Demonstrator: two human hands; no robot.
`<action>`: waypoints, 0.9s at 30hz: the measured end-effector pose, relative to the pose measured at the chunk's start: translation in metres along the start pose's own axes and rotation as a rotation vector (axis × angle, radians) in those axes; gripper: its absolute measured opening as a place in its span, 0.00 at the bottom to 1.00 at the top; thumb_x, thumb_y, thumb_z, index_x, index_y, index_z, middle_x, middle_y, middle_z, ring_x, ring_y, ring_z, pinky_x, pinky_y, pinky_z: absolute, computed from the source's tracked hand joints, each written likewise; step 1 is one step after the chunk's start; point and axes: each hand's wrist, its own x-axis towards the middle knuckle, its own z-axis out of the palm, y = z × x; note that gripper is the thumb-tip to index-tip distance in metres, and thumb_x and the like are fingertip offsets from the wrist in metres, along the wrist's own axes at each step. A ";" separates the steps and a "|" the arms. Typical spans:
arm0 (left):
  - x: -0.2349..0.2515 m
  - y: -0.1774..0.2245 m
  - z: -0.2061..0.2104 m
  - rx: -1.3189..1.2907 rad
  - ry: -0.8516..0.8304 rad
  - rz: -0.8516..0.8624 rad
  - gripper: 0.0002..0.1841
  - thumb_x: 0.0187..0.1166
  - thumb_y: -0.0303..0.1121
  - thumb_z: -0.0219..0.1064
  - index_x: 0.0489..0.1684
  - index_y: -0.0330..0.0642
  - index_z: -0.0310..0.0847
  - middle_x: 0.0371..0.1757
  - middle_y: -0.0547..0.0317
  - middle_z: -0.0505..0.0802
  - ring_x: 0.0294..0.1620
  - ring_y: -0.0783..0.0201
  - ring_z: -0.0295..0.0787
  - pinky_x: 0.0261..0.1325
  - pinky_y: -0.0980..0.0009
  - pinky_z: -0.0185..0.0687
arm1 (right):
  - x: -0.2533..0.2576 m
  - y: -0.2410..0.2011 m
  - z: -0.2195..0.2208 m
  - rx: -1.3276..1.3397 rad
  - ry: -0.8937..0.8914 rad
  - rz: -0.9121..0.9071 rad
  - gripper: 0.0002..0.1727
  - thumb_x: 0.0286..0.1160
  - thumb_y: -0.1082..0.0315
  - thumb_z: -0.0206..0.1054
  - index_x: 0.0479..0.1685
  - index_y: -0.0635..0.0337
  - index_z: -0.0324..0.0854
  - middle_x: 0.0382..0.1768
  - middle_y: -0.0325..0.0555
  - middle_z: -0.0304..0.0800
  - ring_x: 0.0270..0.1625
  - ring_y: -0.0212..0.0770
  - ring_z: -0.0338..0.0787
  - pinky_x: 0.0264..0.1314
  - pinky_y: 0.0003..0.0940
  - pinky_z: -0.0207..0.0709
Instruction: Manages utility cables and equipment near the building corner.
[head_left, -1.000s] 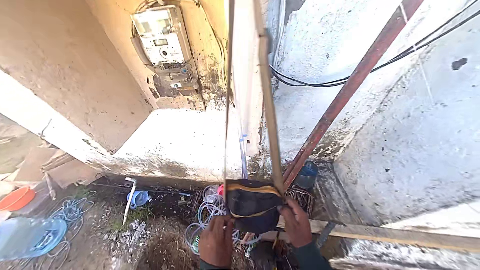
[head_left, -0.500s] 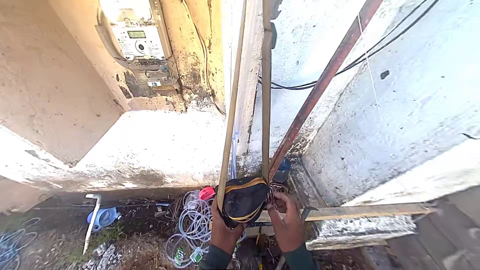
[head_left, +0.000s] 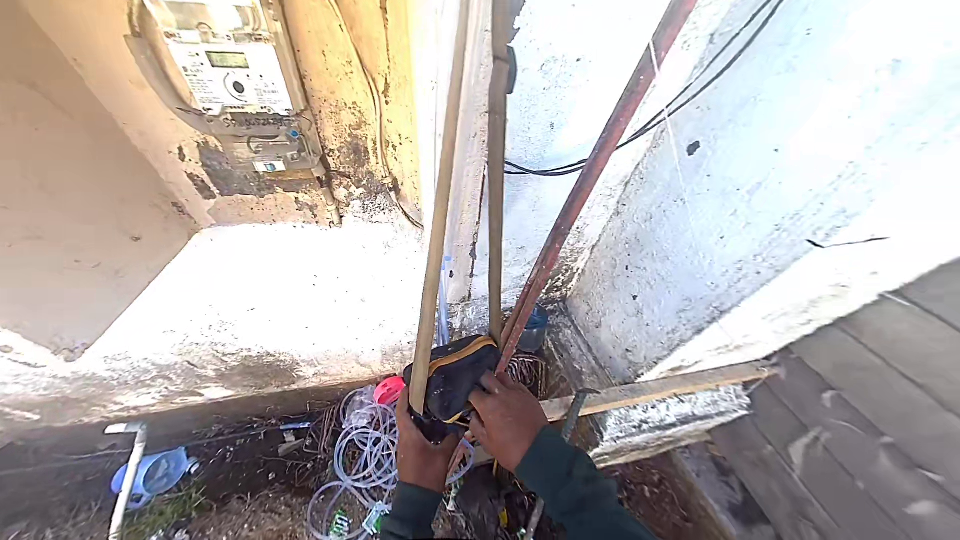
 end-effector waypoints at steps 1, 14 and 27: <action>-0.002 0.000 0.000 0.002 0.002 0.011 0.67 0.37 0.26 0.89 0.89 0.28 0.46 0.80 0.29 0.74 0.78 0.46 0.78 0.78 0.53 0.77 | 0.001 -0.003 -0.003 -0.026 -0.039 0.000 0.24 0.83 0.63 0.62 0.78 0.55 0.78 0.87 0.53 0.67 0.87 0.62 0.66 0.79 0.64 0.69; -0.016 0.004 -0.018 -0.061 -0.083 0.001 0.68 0.38 0.28 0.87 0.92 0.29 0.43 0.80 0.26 0.73 0.78 0.39 0.74 0.74 0.47 0.77 | -0.036 0.037 -0.014 0.460 0.656 -0.327 0.12 0.67 0.60 0.72 0.44 0.56 0.92 0.45 0.47 0.93 0.55 0.47 0.91 0.62 0.53 0.82; -0.060 0.090 -0.048 -0.155 -0.601 0.061 0.25 0.88 0.43 0.59 0.59 0.21 0.80 0.50 0.56 0.94 0.52 0.80 0.89 0.63 0.74 0.85 | -0.107 0.026 0.021 0.815 0.412 -0.322 0.12 0.74 0.68 0.72 0.50 0.68 0.91 0.46 0.57 0.93 0.50 0.47 0.93 0.57 0.45 0.87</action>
